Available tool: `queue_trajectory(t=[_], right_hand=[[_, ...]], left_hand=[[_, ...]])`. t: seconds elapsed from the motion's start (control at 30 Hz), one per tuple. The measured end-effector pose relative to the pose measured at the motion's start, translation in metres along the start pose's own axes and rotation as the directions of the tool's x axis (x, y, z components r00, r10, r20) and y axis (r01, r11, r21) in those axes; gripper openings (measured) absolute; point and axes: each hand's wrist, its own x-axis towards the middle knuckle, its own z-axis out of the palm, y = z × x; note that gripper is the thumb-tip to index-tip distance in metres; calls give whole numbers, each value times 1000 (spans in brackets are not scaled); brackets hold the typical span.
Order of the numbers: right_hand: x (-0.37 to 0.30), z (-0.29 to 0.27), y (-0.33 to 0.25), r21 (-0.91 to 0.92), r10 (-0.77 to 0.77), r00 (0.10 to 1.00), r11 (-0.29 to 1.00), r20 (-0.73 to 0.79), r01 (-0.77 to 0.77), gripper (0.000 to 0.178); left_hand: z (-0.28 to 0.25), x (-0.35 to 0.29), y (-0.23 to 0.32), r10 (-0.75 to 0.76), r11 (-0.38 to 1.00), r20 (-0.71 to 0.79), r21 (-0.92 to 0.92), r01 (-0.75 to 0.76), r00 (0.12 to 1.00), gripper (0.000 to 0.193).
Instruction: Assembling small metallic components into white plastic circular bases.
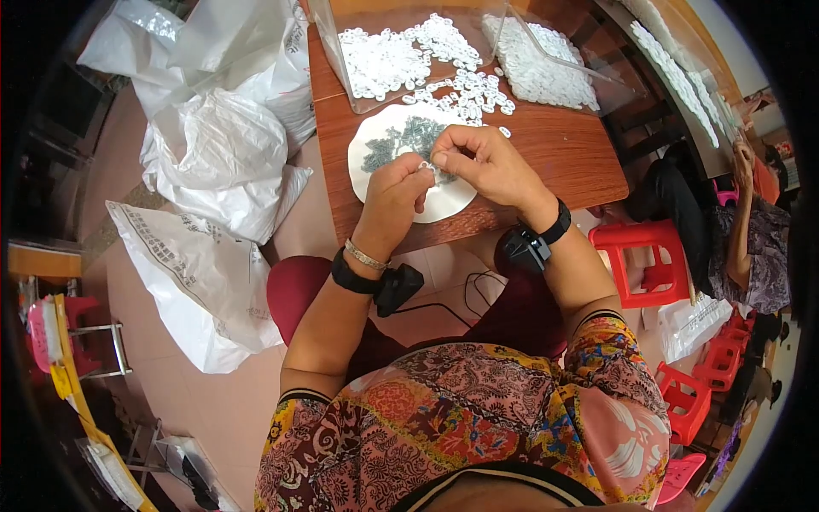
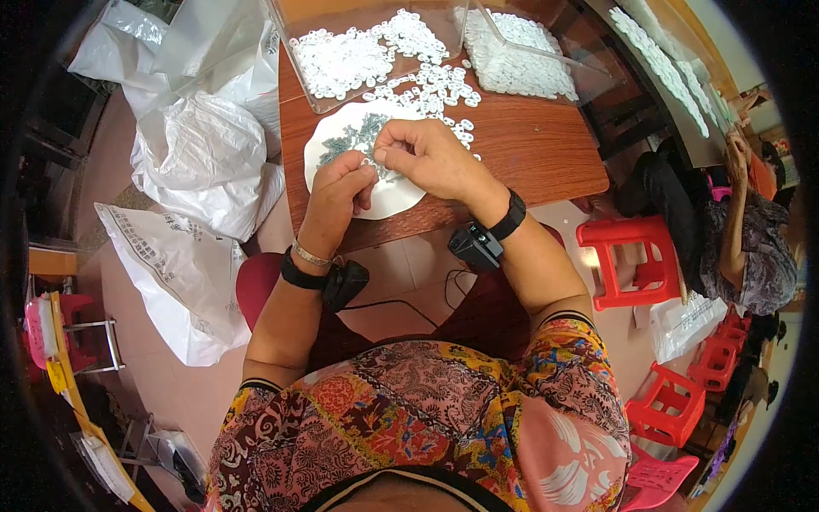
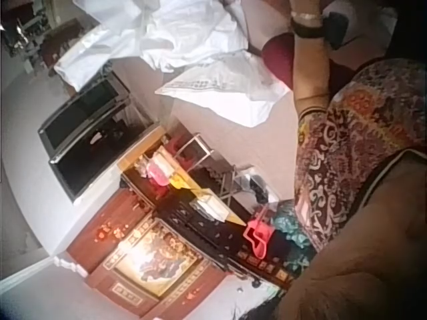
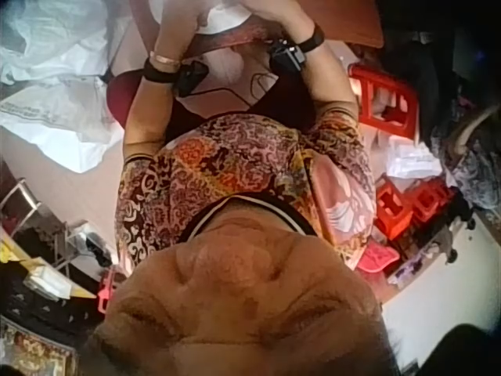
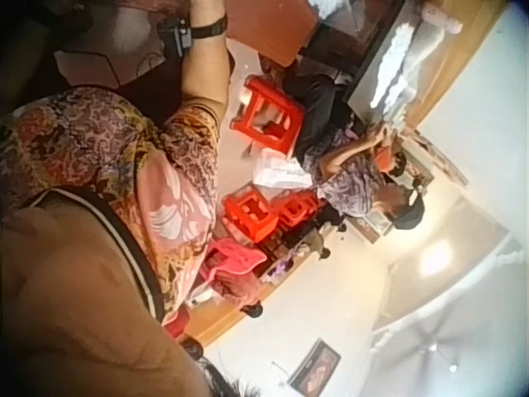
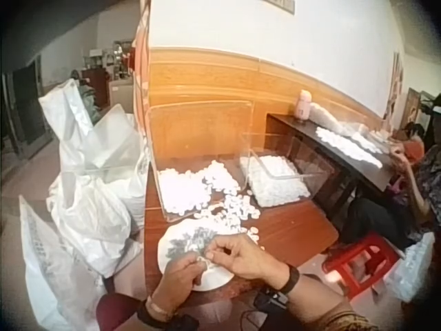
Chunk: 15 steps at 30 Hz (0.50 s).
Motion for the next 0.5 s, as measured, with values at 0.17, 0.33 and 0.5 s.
queue_trajectory(t=[0.17,0.33,0.5], right_hand=[[0,1,0,30,-26,999,999,-25,26,13],[-1,1,-2,24,-10,1000,1000,-24,11,13],[-2,3,-5,-106,-20,1000,994,1,20,18]], left_hand=[[1,0,0,14,1000,-1,11,-14,1000,20],[1,-1,-1,23,999,0,34,-23,1000,20],[0,-1,-4,26,998,-7,65,-25,1000,20]])
